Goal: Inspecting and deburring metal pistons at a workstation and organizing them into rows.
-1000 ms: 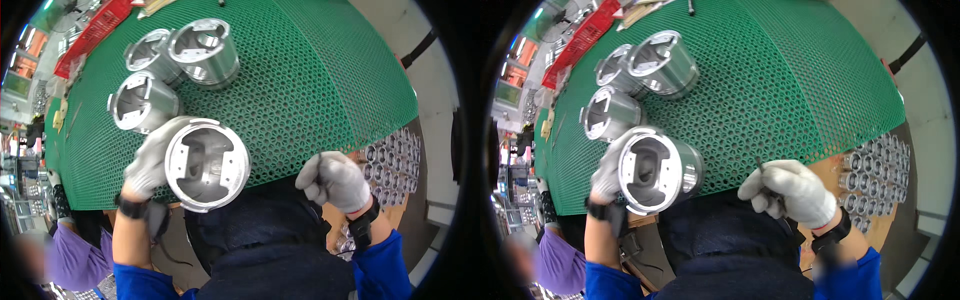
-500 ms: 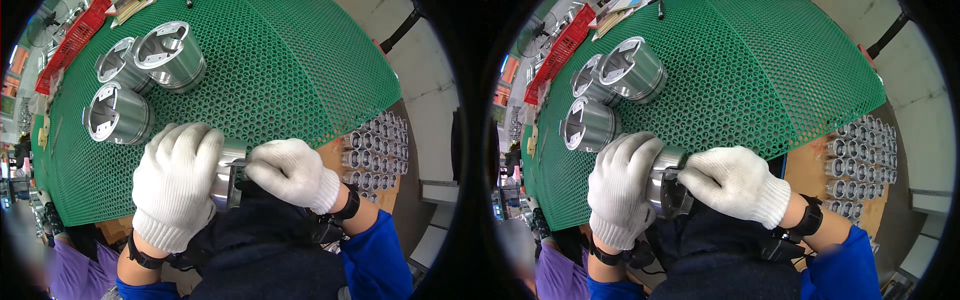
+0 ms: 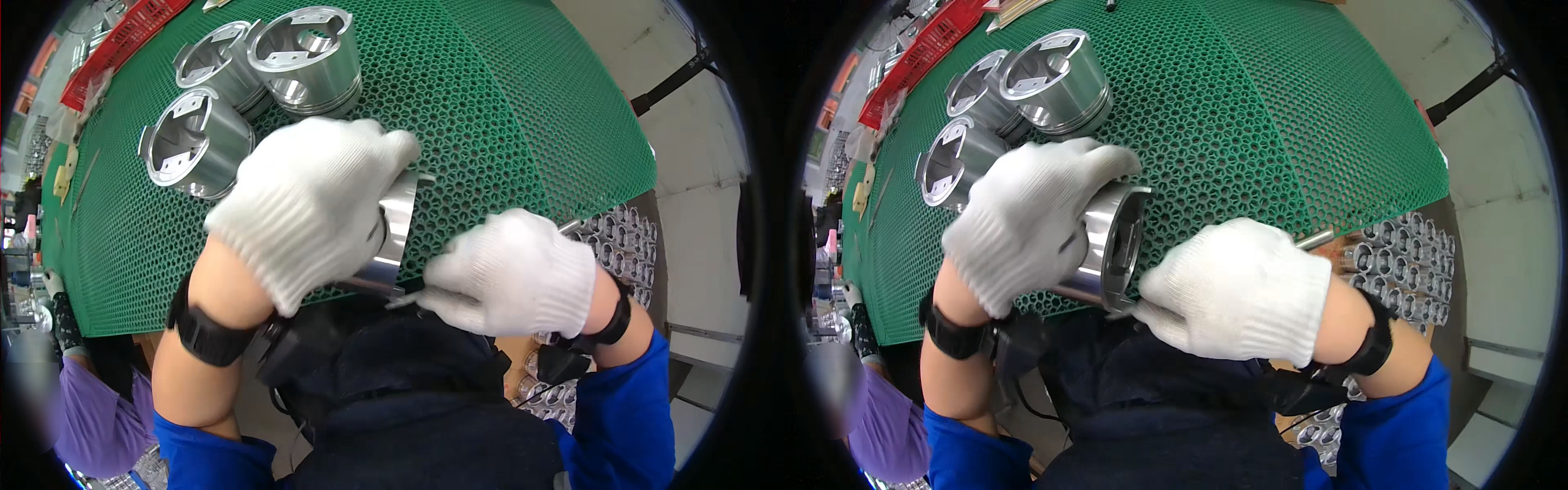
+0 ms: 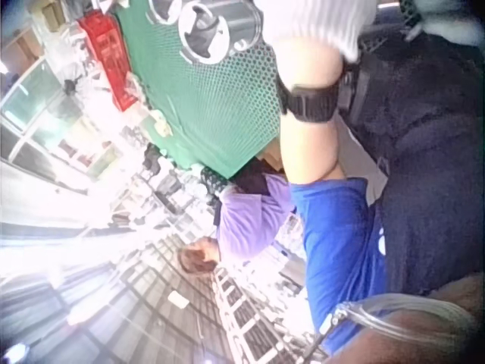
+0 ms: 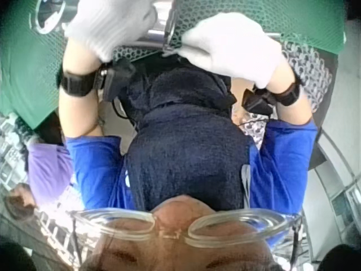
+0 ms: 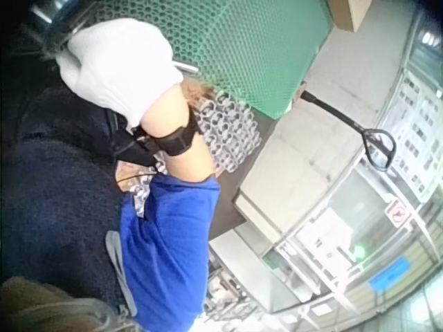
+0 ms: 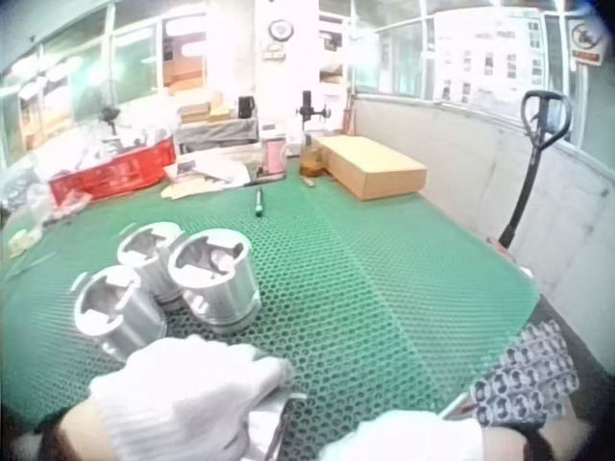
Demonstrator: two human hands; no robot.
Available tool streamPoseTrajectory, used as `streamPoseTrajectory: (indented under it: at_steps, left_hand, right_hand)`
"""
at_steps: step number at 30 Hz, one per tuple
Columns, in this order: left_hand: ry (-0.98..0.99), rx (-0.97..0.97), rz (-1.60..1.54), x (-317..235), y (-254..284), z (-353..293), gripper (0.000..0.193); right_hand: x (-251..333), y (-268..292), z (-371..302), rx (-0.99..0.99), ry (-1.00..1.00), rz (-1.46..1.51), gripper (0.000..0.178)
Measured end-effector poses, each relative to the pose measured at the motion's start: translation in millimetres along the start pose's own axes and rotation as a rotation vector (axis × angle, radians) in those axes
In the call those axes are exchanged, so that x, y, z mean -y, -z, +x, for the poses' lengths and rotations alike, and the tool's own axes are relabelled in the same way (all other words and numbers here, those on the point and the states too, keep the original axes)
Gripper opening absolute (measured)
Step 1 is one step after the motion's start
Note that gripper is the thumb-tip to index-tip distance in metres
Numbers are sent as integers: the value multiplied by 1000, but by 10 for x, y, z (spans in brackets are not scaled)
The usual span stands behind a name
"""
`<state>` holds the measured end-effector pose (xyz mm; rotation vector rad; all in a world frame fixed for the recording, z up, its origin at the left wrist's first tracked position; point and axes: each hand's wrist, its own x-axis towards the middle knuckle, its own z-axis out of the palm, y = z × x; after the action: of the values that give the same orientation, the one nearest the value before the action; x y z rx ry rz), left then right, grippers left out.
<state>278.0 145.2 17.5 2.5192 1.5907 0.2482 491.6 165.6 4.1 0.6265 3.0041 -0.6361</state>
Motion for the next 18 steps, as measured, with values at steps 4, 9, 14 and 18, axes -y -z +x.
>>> streamPoseTrajectory:
  at_steps: [4,9,14,18]
  left_hand:
    - [-60,-484,-289,234,-119,-742,52]
    - [792,-860,-595,-217,-631,-1302,98]
    - [404,-606,-733,102,-683,-1348,144]
    - [487,-780,-936,-52,-693,-1576,107]
  right_hand:
    - [-254,-90,-233,-20,13,447,23]
    - [-146,-360,-197,-41,43,827,18]
    - [-7,-382,11,58,66,957,17]
    - [-127,-399,-371,99,-180,1140,25]
